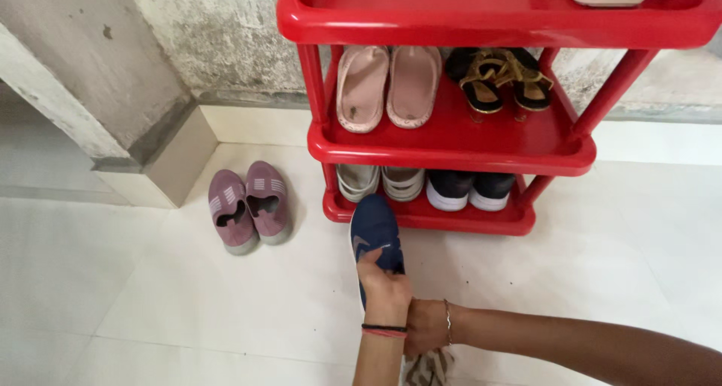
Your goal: The person wipes the exterior of a blue sneaker with a cloth, then places it on a red shoe rack. They repeat the wiping process on a second blue sneaker and place it on the rack. Finally, they wipe a purple sneaker with the same cloth.
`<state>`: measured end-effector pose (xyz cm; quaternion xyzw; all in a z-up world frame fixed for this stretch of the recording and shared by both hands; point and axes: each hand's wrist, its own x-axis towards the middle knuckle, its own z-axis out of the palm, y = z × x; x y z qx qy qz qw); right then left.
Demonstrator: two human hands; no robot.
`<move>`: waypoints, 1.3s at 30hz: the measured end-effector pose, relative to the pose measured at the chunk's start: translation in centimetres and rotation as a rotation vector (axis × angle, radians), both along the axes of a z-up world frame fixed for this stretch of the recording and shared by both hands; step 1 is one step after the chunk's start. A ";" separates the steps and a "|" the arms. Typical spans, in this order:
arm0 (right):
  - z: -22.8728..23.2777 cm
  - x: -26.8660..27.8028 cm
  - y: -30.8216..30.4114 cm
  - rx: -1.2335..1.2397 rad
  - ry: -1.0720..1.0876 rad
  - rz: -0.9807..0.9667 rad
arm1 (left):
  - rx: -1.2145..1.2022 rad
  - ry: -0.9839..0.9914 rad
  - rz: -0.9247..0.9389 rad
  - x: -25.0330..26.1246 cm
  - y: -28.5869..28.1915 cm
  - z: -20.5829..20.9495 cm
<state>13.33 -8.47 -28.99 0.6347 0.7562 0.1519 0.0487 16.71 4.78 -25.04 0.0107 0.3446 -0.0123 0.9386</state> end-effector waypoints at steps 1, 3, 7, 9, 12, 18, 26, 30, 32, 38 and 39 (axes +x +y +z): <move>-1.5 0.2 0.1 -0.024 0.108 0.017 | -0.124 -0.049 0.101 -1.5 -0.2 -0.5; -4.1 -0.3 -0.9 -0.059 0.233 0.036 | -0.298 -0.042 0.272 -3.5 -1.2 -1.3; -8.1 -1.0 -2.7 -0.095 0.291 0.039 | -0.408 0.077 0.428 -5.2 -2.4 -3.5; -9.3 -0.9 -4.5 -0.144 0.254 0.055 | -0.389 0.092 0.412 -5.1 -3.1 -4.8; -10.0 -0.5 -5.5 -0.120 0.184 0.040 | -0.261 0.032 0.335 -3.9 -4.0 -5.8; -6.4 -3.7 -4.4 -0.141 0.525 -0.493 | 0.150 -0.105 0.330 -4.9 -3.8 -4.1; -0.1 -5.2 -3.5 0.077 0.693 -0.323 | -0.086 -0.345 0.448 -7.3 -1.2 0.7; -1.9 -4.1 -5.4 -0.106 0.332 -0.044 | -0.190 -0.461 0.422 -7.2 0.2 1.1; -3.5 -3.6 -6.1 -0.086 0.378 0.012 | -0.231 -0.508 0.412 -7.3 0.2 1.5; -5.8 -0.5 -6.1 -0.421 0.565 -0.382 | -0.138 -0.377 0.425 -6.7 0.0 0.1; -5.4 0.2 -5.8 -0.379 0.578 -0.518 | -0.128 -0.458 0.424 -6.6 0.0 -1.0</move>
